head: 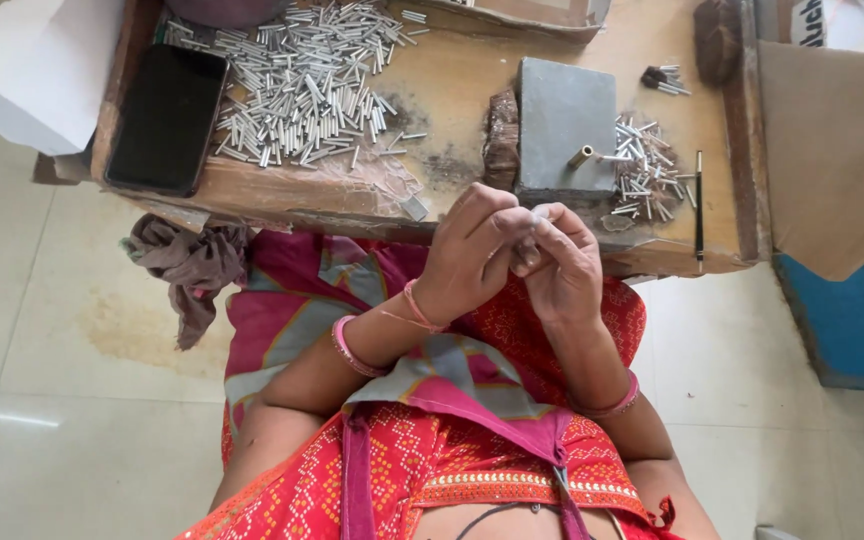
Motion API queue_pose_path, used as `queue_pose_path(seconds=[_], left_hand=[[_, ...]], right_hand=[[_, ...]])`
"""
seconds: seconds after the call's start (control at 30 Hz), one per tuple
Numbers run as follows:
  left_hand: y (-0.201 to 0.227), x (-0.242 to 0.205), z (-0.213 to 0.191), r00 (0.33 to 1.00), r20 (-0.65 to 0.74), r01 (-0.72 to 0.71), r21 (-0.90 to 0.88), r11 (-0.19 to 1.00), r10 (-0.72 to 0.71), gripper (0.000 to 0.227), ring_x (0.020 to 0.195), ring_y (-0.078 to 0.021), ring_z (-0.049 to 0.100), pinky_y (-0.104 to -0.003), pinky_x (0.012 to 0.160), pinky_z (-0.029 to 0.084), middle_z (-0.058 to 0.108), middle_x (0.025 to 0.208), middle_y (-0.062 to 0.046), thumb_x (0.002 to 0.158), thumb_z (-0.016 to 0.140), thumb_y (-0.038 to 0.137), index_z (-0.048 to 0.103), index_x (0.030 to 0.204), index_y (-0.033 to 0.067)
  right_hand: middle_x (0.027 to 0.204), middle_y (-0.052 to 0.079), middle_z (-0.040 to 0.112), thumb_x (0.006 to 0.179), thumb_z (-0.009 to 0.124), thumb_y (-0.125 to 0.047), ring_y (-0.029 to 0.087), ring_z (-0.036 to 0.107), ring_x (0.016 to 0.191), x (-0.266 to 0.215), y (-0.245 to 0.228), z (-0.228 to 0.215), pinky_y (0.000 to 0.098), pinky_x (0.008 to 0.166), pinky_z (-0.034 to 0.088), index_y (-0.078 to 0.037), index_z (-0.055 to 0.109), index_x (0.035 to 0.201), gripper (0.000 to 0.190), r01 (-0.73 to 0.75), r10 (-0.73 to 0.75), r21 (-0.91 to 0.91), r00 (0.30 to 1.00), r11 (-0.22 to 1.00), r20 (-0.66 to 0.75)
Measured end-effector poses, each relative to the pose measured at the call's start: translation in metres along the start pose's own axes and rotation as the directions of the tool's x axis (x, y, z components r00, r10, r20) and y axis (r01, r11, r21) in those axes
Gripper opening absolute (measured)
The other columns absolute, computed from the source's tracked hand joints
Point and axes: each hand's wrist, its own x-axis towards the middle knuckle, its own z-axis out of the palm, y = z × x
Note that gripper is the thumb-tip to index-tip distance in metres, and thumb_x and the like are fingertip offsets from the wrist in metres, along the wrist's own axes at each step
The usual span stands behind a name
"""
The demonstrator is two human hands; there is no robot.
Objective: The person sits at a low workbench and fills small metal tube pieces one at a time, pressing material into each piece with their fingers and setting finished pieces aside. They occasionally reach into a cardboard box for more pieces and continue the same filling motion.
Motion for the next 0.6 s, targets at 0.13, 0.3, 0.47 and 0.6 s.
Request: queue_pose_path(seconds=[0.13, 0.3, 0.47, 0.6], left_hand=[[-0.003, -0.001, 0.000, 0.988, 0.064, -0.150, 0.135, 0.979, 0.142, 0.025, 0.103, -0.0347, 0.058, -0.043, 0.091, 0.051, 0.056, 0.111, -0.014, 0.090, 0.063, -0.003, 0.059, 0.114, 0.0031], [-0.004, 0.004, -0.005, 0.969, 0.142, -0.222, 0.120, 0.968, 0.205, 0.027, 0.103, -0.0347, 0.056, -0.043, 0.093, 0.051, 0.054, 0.112, -0.014, 0.089, 0.065, 0.000, 0.059, 0.116, 0.0009], [-0.002, 0.005, -0.007, 0.949, 0.206, -0.253, 0.051, 0.966, 0.238, 0.028, 0.104, -0.0335, 0.058, -0.043, 0.095, 0.052, 0.055, 0.111, -0.013, 0.088, 0.066, -0.002, 0.061, 0.115, 0.0012], [0.001, 0.004, -0.004, 0.978, 0.111, -0.178, 0.024, 0.984, 0.174, 0.025, 0.099, -0.0281, 0.061, -0.038, 0.088, 0.053, 0.061, 0.104, -0.007, 0.086, 0.071, -0.006, 0.065, 0.105, 0.0072]], right_hand=[[0.090, 0.007, 0.064, 0.109, 0.060, -0.003, 0.012, 0.061, 0.075, -0.004, -0.004, -0.002, 0.0273, 0.066, 0.053, 0.001, 0.063, 0.110, 0.005, 0.039, -0.039, -0.058, 0.999, 0.998, 0.004], [0.100, 0.011, 0.070, 0.102, 0.061, 0.001, 0.016, 0.069, 0.084, -0.002, -0.036, 0.002, 0.0324, 0.078, 0.061, 0.004, 0.063, 0.113, 0.012, -0.108, 0.112, -0.178, 0.994, 0.978, 0.016], [0.104, 0.016, 0.070, 0.101, 0.063, 0.008, 0.020, 0.073, 0.090, -0.006, -0.048, -0.005, 0.0375, 0.083, 0.064, 0.008, 0.066, 0.120, 0.019, -0.111, 0.144, -0.246, 0.982, 0.963, 0.122], [0.110, 0.017, 0.066, 0.098, 0.064, 0.013, 0.021, 0.071, 0.088, -0.011, -0.043, 0.003, 0.0330, 0.076, 0.062, 0.009, 0.067, 0.111, 0.014, 0.076, -0.022, -0.327, 0.986, 0.942, 0.166]])
